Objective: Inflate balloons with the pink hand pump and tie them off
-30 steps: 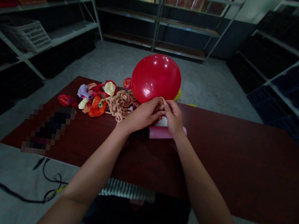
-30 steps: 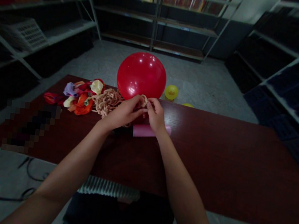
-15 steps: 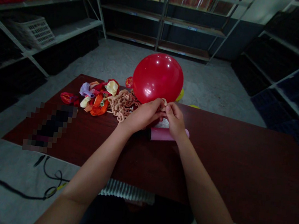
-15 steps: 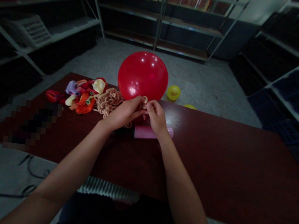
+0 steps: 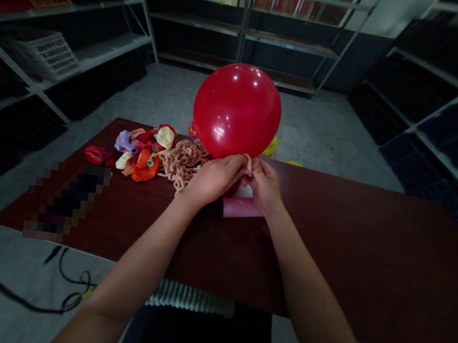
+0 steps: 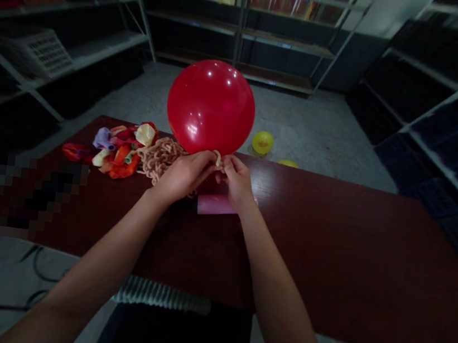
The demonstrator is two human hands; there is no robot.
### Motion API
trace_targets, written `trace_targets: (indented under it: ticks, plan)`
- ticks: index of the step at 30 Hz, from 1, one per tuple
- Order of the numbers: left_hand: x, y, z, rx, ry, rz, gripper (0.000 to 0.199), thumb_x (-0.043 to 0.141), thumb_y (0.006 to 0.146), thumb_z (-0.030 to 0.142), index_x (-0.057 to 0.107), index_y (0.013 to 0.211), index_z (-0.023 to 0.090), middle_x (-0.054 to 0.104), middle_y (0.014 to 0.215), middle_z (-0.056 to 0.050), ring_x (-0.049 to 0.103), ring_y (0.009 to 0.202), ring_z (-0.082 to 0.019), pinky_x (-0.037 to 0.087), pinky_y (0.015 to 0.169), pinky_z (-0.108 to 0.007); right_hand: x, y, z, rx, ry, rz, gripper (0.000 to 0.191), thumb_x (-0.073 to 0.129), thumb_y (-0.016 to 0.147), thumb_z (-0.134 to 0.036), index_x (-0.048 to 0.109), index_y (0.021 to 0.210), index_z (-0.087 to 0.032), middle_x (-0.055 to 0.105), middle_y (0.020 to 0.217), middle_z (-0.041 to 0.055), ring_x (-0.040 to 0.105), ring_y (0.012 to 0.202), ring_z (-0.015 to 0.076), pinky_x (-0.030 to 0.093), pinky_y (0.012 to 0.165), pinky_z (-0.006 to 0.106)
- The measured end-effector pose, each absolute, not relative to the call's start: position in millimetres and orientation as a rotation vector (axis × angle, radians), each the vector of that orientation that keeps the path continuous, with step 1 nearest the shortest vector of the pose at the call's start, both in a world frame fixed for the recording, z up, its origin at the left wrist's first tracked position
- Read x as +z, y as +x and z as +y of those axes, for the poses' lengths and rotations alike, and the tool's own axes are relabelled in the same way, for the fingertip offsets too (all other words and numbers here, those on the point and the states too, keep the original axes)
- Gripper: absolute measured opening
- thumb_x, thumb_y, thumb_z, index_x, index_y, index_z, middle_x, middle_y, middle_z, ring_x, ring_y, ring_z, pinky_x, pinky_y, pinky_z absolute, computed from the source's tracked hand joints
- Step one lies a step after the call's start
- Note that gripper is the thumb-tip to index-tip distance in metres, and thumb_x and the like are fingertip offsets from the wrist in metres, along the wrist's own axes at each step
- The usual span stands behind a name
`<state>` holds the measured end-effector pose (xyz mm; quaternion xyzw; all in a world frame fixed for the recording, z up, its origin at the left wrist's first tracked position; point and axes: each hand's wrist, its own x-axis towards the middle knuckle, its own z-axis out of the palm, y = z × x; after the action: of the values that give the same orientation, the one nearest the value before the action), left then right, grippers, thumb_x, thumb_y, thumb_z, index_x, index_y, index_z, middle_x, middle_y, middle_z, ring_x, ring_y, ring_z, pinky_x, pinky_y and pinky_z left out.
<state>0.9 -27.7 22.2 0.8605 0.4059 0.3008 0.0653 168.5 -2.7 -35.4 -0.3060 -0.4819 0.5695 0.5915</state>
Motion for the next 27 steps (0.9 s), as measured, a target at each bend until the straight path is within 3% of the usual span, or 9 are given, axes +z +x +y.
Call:
trace_targets:
  ticks: [7,13,20,24,27]
  plan:
    - [22.4,0.9,-28.3,0.826,2.659,1.316,0.024,0.046,0.115,0.026,0.063,0.126,0.015,0.077,0.108,-0.013,0.076,0.095,-0.026,0.057,0.081,-0.034,-33.8,166.7,-7.8,1.396,-0.72,-1.171,0.04,0.077,0.088,-0.065,0.064,0.087,-0.027,0.057,0.075,-0.0028,0.051,0.062,0.0131,0.045,0.055,0.029]
    - [16.5,-0.1,-23.9,0.945,2.573,1.384,0.031,0.036,0.117,0.03,0.064,0.112,0.018,0.076,0.098,-0.009,0.074,0.086,-0.023,0.056,0.076,-0.031,-25.8,168.7,-11.8,1.434,-0.734,-1.275,0.038,0.073,0.088,-0.064,0.065,0.09,-0.027,0.058,0.073,-0.0043,0.052,0.059,0.0128,0.044,0.055,0.03]
    - [6.5,1.5,-18.8,1.05,2.575,1.369,0.023,0.041,0.116,0.035,0.058,0.111,0.02,0.075,0.097,-0.012,0.074,0.083,-0.027,0.053,0.067,-0.035,-26.6,166.5,-11.8,1.256,-0.818,-1.291,0.028,0.077,0.089,-0.055,0.067,0.081,-0.03,0.05,0.063,-0.0044,0.048,0.056,0.0141,0.043,0.056,0.033]
    - [11.1,3.1,-23.1,1.091,2.444,1.201,0.019,0.052,0.113,0.037,0.051,0.124,0.021,0.075,0.101,-0.011,0.073,0.081,-0.025,0.055,0.072,-0.036,-29.4,168.4,-6.8,1.274,-0.802,-1.168,0.026,0.076,0.089,-0.053,0.064,0.083,-0.03,0.043,0.064,-0.0048,0.044,0.057,0.0142,0.043,0.054,0.032]
    - [17.3,3.0,-27.3,1.087,2.408,1.082,0.026,0.059,0.11,0.028,0.049,0.132,0.02,0.075,0.107,-0.01,0.074,0.087,-0.023,0.056,0.078,-0.034,-28.6,170.7,-5.5,1.308,-0.757,-1.12,0.026,0.073,0.091,-0.051,0.059,0.083,-0.03,0.04,0.064,-0.0049,0.043,0.06,0.0146,0.043,0.055,0.03]
